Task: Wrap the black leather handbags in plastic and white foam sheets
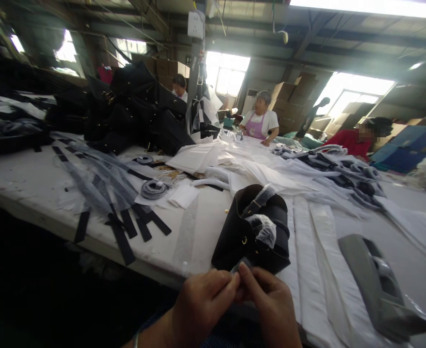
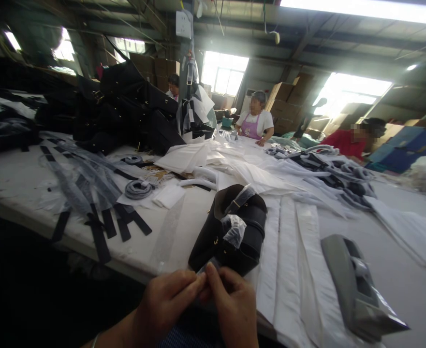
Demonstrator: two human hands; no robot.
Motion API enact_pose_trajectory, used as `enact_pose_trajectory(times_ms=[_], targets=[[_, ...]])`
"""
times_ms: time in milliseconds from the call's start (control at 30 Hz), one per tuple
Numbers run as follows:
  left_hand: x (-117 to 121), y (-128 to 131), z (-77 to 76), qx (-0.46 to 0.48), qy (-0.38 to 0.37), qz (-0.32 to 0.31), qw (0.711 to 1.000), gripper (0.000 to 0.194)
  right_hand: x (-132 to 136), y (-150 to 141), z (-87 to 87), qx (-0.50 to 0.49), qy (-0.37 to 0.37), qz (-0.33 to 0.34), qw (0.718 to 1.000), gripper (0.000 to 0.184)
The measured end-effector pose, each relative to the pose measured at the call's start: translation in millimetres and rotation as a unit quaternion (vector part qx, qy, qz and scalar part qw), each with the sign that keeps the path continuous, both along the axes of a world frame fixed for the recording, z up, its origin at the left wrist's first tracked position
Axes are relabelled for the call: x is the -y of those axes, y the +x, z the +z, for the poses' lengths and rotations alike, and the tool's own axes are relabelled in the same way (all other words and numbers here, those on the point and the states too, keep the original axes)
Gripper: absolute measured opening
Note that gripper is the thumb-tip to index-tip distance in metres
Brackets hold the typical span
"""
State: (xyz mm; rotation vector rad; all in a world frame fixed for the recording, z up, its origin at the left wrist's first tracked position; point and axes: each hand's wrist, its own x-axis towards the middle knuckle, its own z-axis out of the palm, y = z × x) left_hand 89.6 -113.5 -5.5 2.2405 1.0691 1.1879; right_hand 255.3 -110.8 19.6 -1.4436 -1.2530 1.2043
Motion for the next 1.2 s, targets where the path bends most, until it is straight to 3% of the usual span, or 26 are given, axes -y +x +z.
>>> enact_pose_trajectory(times_ms=[200, 267, 333, 400, 433, 567, 700, 867, 967, 1067, 1133, 1200], targets=[[30.3, -4.6, -34.6, 0.011, -0.013, -0.081, 0.997, 0.035, -4.1, -2.4, 0.9, 0.017, 0.005, -0.039, 0.999, 0.048], [38.9, -11.1, -31.9, 0.046, -0.010, -0.042, 0.998, 0.029, -4.9, -0.7, 1.8, 0.021, -0.001, -0.044, 0.999, 0.047], [37.7, -17.7, -19.9, 0.120, -0.046, 0.054, 0.990, 0.021, -4.9, 1.1, 1.9, 0.033, -0.002, -0.043, 0.999, 0.047], [26.6, -20.3, -4.1, 0.190, -0.148, 0.128, 0.962, 0.020, -4.6, 2.1, 0.9, 0.049, 0.002, -0.038, 0.998, 0.047], [19.0, -19.2, 3.0, 0.216, -0.220, 0.126, 0.943, 0.024, -4.4, 2.3, -0.1, 0.058, 0.004, -0.035, 0.998, 0.047], [-4.6, -2.2, 17.2, 0.295, -0.422, -0.009, 0.857, 0.036, -4.7, 2.4, -5.1, 0.088, 0.019, -0.018, 0.996, 0.050], [-4.8, 14.4, 17.1, 0.350, -0.494, -0.048, 0.794, 0.035, -7.2, 4.2, -8.1, 0.086, 0.046, -0.015, 0.995, 0.048], [-2.9, 17.8, 14.1, 0.344, -0.487, -0.036, 0.802, 0.035, -9.6, 3.1, -4.9, 0.093, 0.049, -0.024, 0.994, 0.052], [-5.9, 19.0, 7.1, 0.321, -0.466, -0.026, 0.824, 0.035, -3.6, 5.4, 0.8, 0.073, 0.031, 0.002, 0.997, 0.051], [-8.3, 21.1, -2.6, 0.310, -0.431, 0.014, 0.848, 0.037, 5.5, 28.5, 9.0, 0.078, 0.062, 0.005, 0.995, 0.042], [-9.2, 21.1, -8.6, 0.311, -0.424, 0.056, 0.849, 0.041, 9.6, 64.3, 15.9, 0.149, 0.122, -0.081, 0.978, 0.035], [-10.2, 19.4, -12.8, 0.311, -0.431, 0.083, 0.843, 0.046, 11.1, 116.5, 23.8, 0.258, 0.182, -0.227, 0.921, 0.030]])
